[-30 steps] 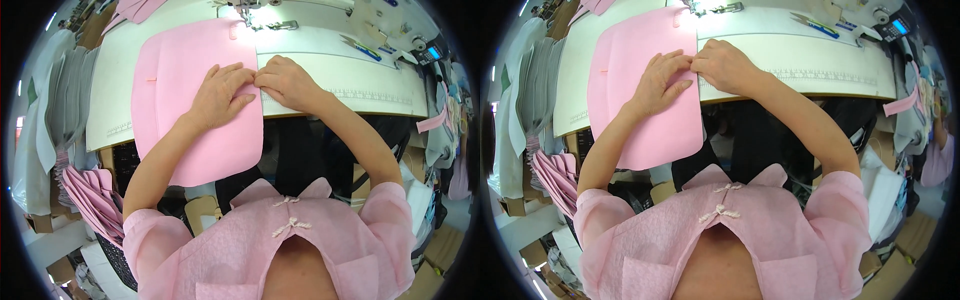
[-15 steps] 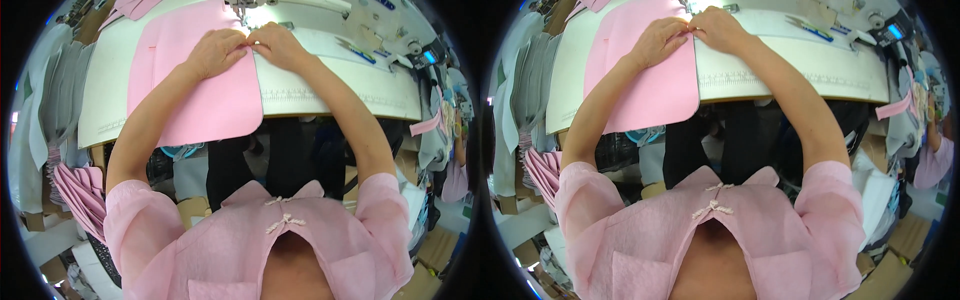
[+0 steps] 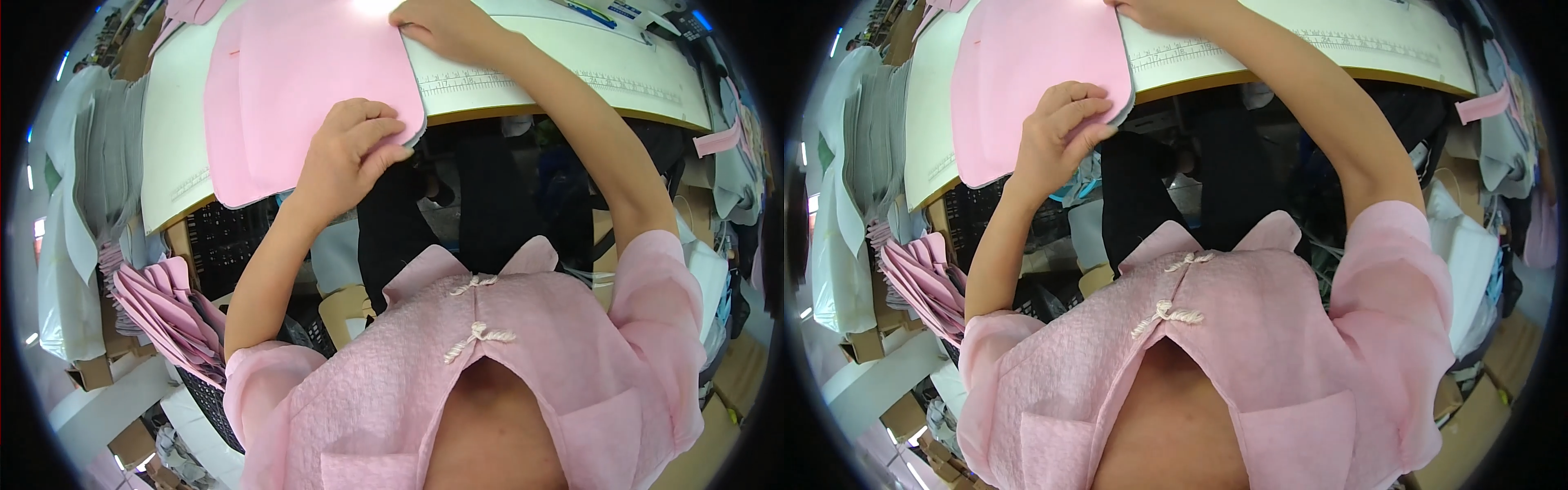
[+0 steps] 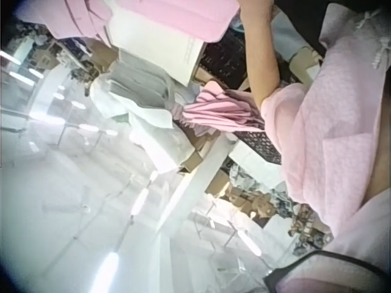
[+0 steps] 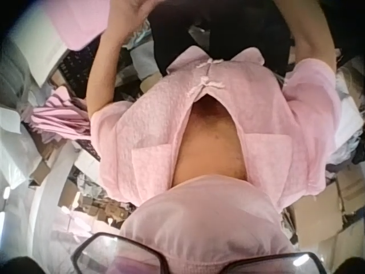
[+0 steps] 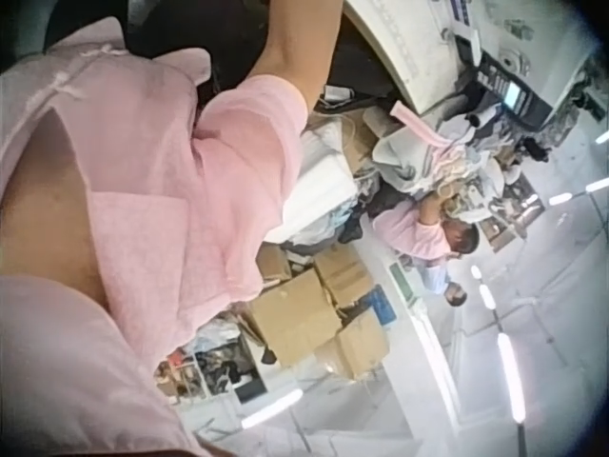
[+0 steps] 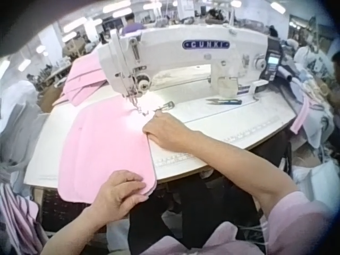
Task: Sewing together components of pink bags using an industrial sewing machine.
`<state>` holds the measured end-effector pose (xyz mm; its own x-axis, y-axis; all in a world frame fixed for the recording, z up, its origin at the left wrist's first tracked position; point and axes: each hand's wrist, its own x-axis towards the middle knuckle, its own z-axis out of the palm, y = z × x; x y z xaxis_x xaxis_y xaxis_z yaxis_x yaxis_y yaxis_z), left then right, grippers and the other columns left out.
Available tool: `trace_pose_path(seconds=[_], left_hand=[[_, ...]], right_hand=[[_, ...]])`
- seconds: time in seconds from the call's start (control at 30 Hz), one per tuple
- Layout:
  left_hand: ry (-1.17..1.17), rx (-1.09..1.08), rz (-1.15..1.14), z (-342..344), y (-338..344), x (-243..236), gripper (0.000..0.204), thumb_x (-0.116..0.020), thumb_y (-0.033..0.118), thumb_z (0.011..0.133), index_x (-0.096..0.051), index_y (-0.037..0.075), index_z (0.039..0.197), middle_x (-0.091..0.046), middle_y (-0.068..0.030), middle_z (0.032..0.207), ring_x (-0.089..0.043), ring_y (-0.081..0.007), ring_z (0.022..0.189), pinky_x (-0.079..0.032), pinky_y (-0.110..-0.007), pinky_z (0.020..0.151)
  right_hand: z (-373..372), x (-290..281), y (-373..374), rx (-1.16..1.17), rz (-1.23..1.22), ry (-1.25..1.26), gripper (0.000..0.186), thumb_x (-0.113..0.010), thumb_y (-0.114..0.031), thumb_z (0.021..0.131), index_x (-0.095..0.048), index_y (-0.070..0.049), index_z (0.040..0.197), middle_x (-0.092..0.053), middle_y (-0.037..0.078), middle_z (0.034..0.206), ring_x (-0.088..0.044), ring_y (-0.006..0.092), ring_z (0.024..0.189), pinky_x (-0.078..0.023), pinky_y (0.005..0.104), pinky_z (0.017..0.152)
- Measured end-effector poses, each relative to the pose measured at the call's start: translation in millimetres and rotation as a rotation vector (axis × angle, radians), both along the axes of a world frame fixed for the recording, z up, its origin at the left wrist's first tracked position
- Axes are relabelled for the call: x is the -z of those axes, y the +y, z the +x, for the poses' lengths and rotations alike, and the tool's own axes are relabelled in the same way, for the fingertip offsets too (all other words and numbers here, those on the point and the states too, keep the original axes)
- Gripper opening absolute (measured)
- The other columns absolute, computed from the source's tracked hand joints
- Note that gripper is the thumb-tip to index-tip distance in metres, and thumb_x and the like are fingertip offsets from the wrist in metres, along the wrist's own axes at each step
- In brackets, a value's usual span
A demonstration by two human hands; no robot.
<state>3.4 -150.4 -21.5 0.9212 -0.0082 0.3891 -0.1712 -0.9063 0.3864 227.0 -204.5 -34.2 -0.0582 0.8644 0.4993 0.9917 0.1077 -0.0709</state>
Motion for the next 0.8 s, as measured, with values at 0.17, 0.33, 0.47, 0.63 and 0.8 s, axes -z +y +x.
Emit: trace_pose_path(seconds=[0.17, 0.33, 0.47, 0.63, 0.8], left_hand=[[-0.025, -0.072, -0.249, -3, 4, 3, 0.012, -0.058, 0.003, 0.070, -0.060, -0.002, 0.082, -0.061, -0.0106, 0.085, -0.055, -0.0258, 0.085, -0.044, -0.031, 0.074], [0.007, -0.106, -0.349, -2, 3, 1, 0.014, -0.055, 0.003, 0.072, -0.060, -0.002, 0.084, -0.060, -0.0096, 0.088, -0.055, -0.0189, 0.079, -0.044, -0.026, 0.069], [0.117, -0.224, -0.665, -3, 2, 0, 0.014, -0.055, 0.004, 0.075, -0.060, -0.002, 0.086, -0.059, -0.0074, 0.090, -0.052, -0.0103, 0.073, -0.043, -0.021, 0.063], [0.112, -0.226, -0.709, -4, 4, 2, 0.013, -0.055, 0.005, 0.078, -0.060, -0.002, 0.087, -0.057, -0.0044, 0.091, -0.047, -0.0054, 0.068, -0.039, -0.018, 0.059], [0.060, -0.235, -0.652, -4, -1, 10, 0.011, -0.056, 0.003, 0.077, -0.060, -0.002, 0.087, -0.059, -0.0051, 0.091, -0.052, -0.0083, 0.073, -0.041, -0.019, 0.062]], right_hand=[[-30, 12, -62, -0.070, 0.091, 0.206, 0.010, -0.056, -0.013, 0.076, -0.058, -0.005, 0.083, -0.056, 0.006, 0.081, -0.051, 0.0225, 0.080, -0.041, 0.0313, 0.071], [-53, 17, -81, -0.156, 0.198, 0.266, 0.008, -0.062, -0.013, 0.070, -0.061, -0.007, 0.075, -0.055, 0.005, 0.073, -0.051, 0.0205, 0.074, -0.043, 0.0298, 0.066], [-62, 23, -81, -0.150, 0.211, 0.310, 0.011, -0.064, -0.007, 0.067, -0.060, -0.006, 0.077, -0.053, 0.004, 0.074, -0.050, 0.0195, 0.072, -0.042, 0.0278, 0.062], [-65, 22, -79, -0.159, 0.227, 0.220, 0.017, -0.064, -0.007, 0.066, -0.060, -0.007, 0.082, -0.049, 0.003, 0.070, -0.048, 0.0195, 0.069, -0.040, 0.0297, 0.062], [-66, 32, -78, -0.188, 0.349, 0.092, 0.020, -0.063, -0.006, 0.062, -0.059, -0.007, 0.081, -0.047, 0.003, 0.068, -0.047, 0.0183, 0.066, -0.038, 0.0299, 0.060]])
